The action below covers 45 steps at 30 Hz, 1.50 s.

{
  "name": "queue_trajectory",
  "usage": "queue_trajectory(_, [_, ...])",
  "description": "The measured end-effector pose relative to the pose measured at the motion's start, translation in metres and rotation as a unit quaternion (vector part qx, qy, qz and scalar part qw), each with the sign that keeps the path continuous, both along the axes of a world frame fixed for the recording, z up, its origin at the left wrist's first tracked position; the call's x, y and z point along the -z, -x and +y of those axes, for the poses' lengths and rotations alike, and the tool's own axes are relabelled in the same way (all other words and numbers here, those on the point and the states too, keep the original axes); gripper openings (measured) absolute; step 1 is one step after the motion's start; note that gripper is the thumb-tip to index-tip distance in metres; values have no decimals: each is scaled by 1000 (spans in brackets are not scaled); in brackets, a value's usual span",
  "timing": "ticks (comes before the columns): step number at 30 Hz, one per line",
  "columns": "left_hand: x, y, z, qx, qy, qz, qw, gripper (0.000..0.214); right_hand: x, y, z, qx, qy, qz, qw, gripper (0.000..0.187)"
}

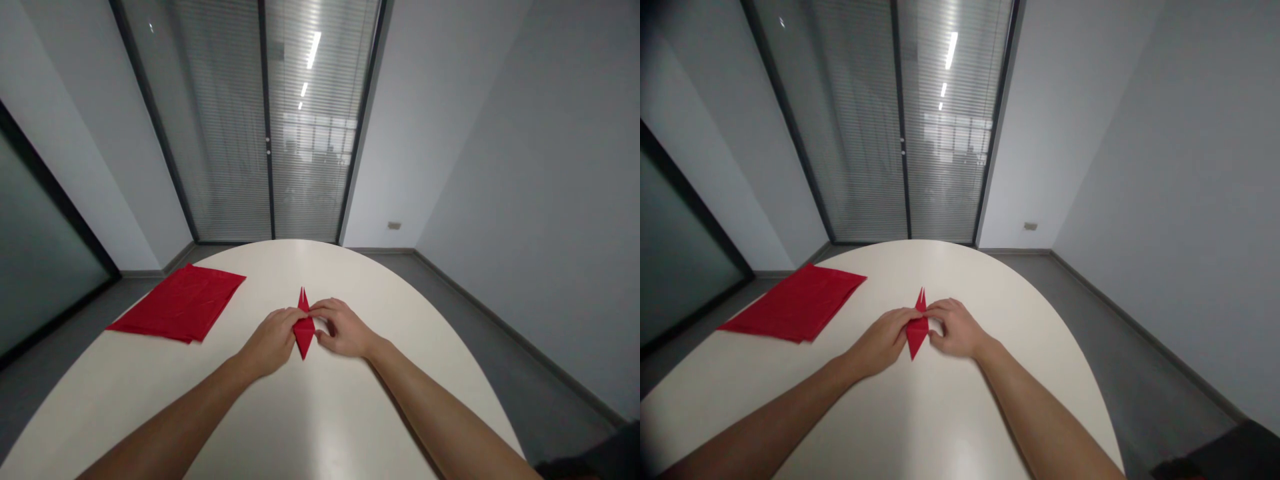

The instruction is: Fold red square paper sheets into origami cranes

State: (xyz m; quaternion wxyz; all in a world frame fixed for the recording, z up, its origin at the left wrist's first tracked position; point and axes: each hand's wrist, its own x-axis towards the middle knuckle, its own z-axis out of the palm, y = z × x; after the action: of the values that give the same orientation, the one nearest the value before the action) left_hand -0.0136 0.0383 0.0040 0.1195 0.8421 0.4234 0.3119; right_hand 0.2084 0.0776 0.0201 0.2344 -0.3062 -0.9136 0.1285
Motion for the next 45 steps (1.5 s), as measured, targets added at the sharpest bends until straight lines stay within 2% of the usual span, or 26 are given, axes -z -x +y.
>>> queue_trajectory(4, [-1, 0, 1, -14, 22, -16, 1000, 41, -1, 0, -1, 14, 0, -7, 1000, 45])
queue_trajectory(11, [-7, -1, 1, -60, 72, -56, 994, 24, -3, 2, -1, 16, -4, -5, 1000, 22])
queue_trajectory(20, [-6, 1, 4, -62, 69, -79, 993, 22, -6, 4, -1, 9, -9, 4, 1000, 22])
queue_trajectory(29, [4, 2, 9, -53, 88, -133, 986, 40, -2, 5, 0, 27, 5, 25, 999, 11])
queue_trajectory(35, [6, 1, 9, -47, 81, -138, 986, 49, 0, 5, -3, 49, 62, 79, 994, 29])
queue_trajectory(37, [7, 1, 9, -46, 74, -135, 987, 52, 1, 5, -4, 54, 73, 78, 993, 28])
queue_trajectory(41, [8, 1, 9, -42, 61, -130, 989, 56, 3, 4, -1, 51, 39, 45, 997, 14])
queue_trajectory(45, [10, 2, 9, -39, 53, -124, 990, 58, 5, 4, 1, 33, 20, 40, 998, 14])
